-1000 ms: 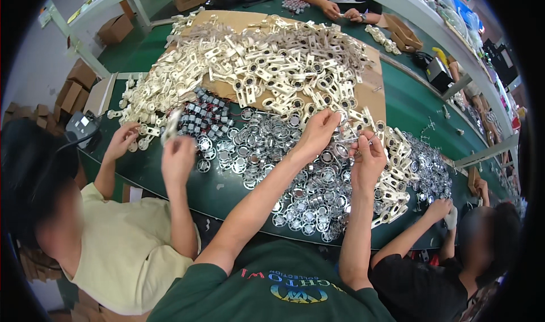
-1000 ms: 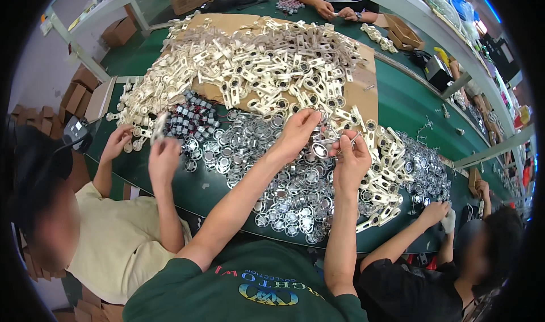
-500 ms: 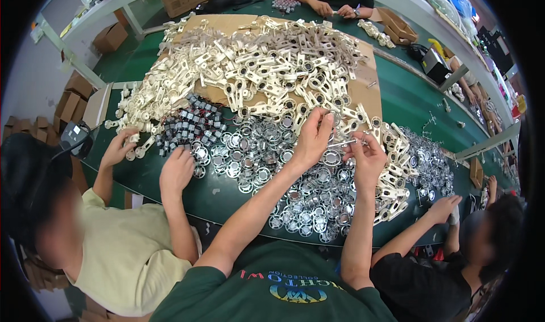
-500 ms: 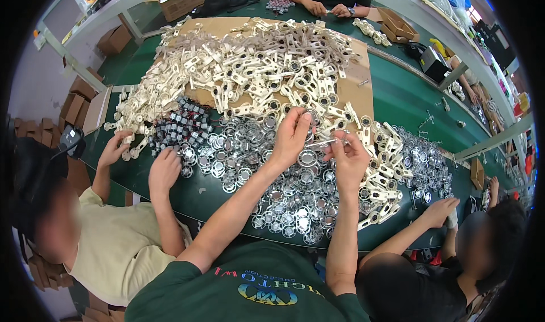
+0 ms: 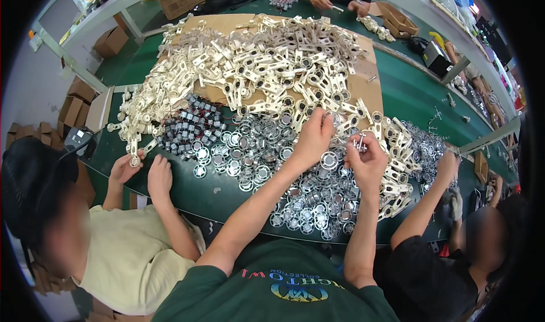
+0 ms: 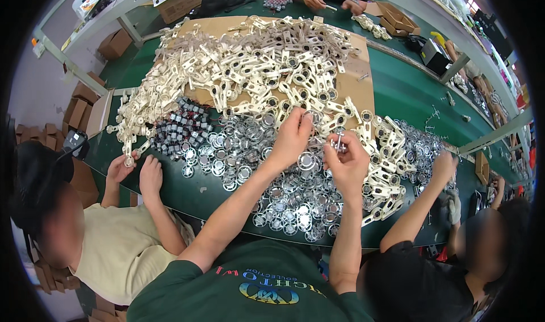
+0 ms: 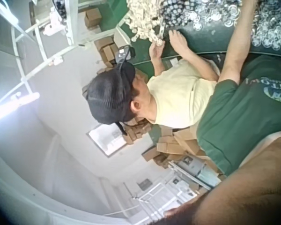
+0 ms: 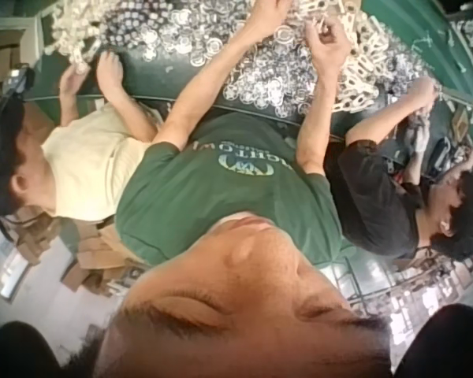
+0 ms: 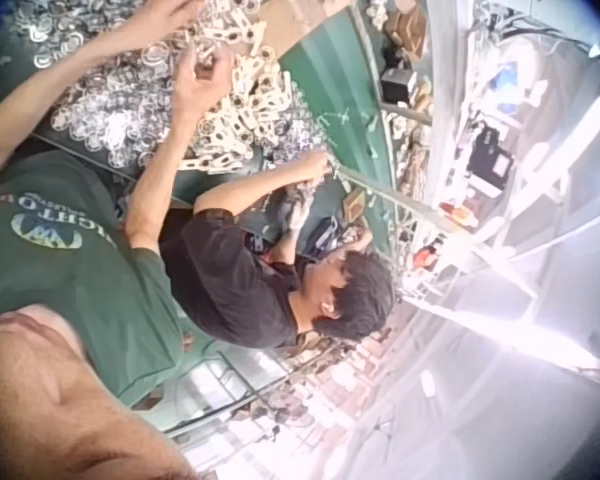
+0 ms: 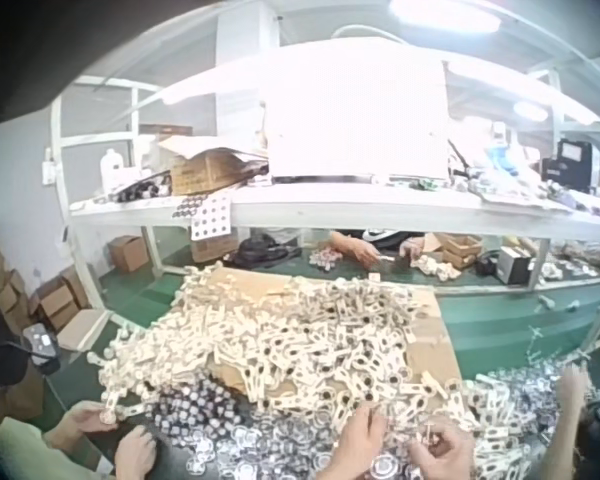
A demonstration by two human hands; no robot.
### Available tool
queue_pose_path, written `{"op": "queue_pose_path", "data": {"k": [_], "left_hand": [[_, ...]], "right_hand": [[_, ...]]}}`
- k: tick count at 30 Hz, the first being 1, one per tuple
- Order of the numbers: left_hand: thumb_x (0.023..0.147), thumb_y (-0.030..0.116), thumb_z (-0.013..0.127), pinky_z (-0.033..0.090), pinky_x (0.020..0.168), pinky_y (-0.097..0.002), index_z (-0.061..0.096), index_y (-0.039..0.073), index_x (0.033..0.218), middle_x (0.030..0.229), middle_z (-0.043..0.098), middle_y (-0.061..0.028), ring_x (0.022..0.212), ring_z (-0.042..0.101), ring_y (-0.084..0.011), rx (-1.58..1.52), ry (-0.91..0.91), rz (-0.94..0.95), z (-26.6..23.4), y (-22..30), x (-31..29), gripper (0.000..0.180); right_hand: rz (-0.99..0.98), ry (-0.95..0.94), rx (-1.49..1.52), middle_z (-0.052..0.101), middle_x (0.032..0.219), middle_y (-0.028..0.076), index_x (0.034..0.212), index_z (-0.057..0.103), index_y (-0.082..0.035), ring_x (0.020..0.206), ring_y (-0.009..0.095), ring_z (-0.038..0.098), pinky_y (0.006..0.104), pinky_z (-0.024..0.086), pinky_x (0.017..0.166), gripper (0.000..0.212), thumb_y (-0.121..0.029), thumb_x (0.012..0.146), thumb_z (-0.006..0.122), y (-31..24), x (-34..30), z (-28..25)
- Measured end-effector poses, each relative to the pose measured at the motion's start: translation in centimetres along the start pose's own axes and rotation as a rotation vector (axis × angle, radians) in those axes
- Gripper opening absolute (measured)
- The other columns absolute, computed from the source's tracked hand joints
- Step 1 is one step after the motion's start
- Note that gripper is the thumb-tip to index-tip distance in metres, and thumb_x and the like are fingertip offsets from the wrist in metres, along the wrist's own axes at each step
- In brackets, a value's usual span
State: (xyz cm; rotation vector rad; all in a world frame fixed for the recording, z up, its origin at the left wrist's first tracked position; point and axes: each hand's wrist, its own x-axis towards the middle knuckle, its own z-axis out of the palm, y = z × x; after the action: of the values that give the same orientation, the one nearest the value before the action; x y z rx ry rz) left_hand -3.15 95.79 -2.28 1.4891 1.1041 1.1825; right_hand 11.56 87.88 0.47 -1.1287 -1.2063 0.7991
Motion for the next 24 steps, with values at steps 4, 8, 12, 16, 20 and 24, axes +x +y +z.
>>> {"op": "queue_pose_path", "data": {"k": [4,8,12,16,20,24], "left_hand": [[0.111,0.026,0.053,0.046,0.053,-0.0259,0.057,0.007,0.102,0.079,0.064,-0.0031,0.061,0.055,-0.0094,-0.557,-0.033,-0.305,0.4,-1.0,0.8,0.021],[0.111,0.027,0.051,0.044,0.047,-0.0273,0.055,0.005,0.107,0.076,0.061,-0.0030,0.052,0.052,-0.0115,-0.583,0.143,-0.363,0.1,-2.0,1.7,0.023],[0.108,0.025,0.056,0.051,0.060,-0.0336,0.062,0.000,0.101,0.078,0.065,-0.0053,0.063,0.060,-0.0144,-0.052,0.114,-0.069,-1.8,-1.7,1.6,0.027],[0.101,0.020,0.066,0.056,0.090,-0.0385,0.066,0.003,0.134,0.108,0.075,-0.0161,0.100,0.073,-0.0294,0.282,0.122,0.381,-1.9,-0.4,0.0,0.037],[0.097,0.017,0.075,0.056,0.080,-0.0294,0.070,0.000,0.126,0.100,0.075,-0.0067,0.089,0.070,-0.0147,-0.076,-0.106,0.125,-1.9,0.7,-1.0,0.034],[0.095,0.006,0.076,0.056,0.074,-0.0254,0.072,0.000,0.121,0.090,0.074,-0.0016,0.080,0.066,-0.0071,-0.238,-0.299,-0.022,-1.5,0.4,-2.4,0.028]], "right_hand": [[-0.528,0.047,-0.503,0.068,0.093,0.012,0.101,0.066,0.001,0.073,0.019,0.066,0.0282,0.054,0.060,0.027,0.009,0.077,0.077,-1.1,-1.2,1.1],[-0.806,0.136,-0.576,0.070,0.090,0.013,0.099,0.064,-0.001,0.075,0.023,0.069,0.0307,0.055,0.061,0.031,0.009,0.074,0.078,-2.1,-2.5,1.7],[-0.514,0.118,-0.536,0.070,0.089,0.011,0.099,0.064,0.000,0.075,0.017,0.068,0.0308,0.055,0.061,0.027,0.008,0.077,0.077,-2.6,-3.0,1.9],[-0.004,0.288,0.004,0.067,0.087,0.004,0.103,0.062,0.001,0.062,0.007,0.061,0.0239,0.052,0.052,0.015,0.006,0.093,0.071,0.3,-1.4,0.3],[-0.088,0.315,0.018,0.066,0.078,0.003,0.104,0.061,0.002,0.058,0.008,0.061,0.0216,0.051,0.051,0.012,0.004,0.097,0.069,0.5,-0.7,0.0],[0.082,0.211,0.027,0.065,0.076,0.003,0.101,0.065,0.002,0.053,0.005,0.057,0.0203,0.043,0.044,0.008,0.003,0.096,0.070,-0.2,-0.1,-0.9]]}}
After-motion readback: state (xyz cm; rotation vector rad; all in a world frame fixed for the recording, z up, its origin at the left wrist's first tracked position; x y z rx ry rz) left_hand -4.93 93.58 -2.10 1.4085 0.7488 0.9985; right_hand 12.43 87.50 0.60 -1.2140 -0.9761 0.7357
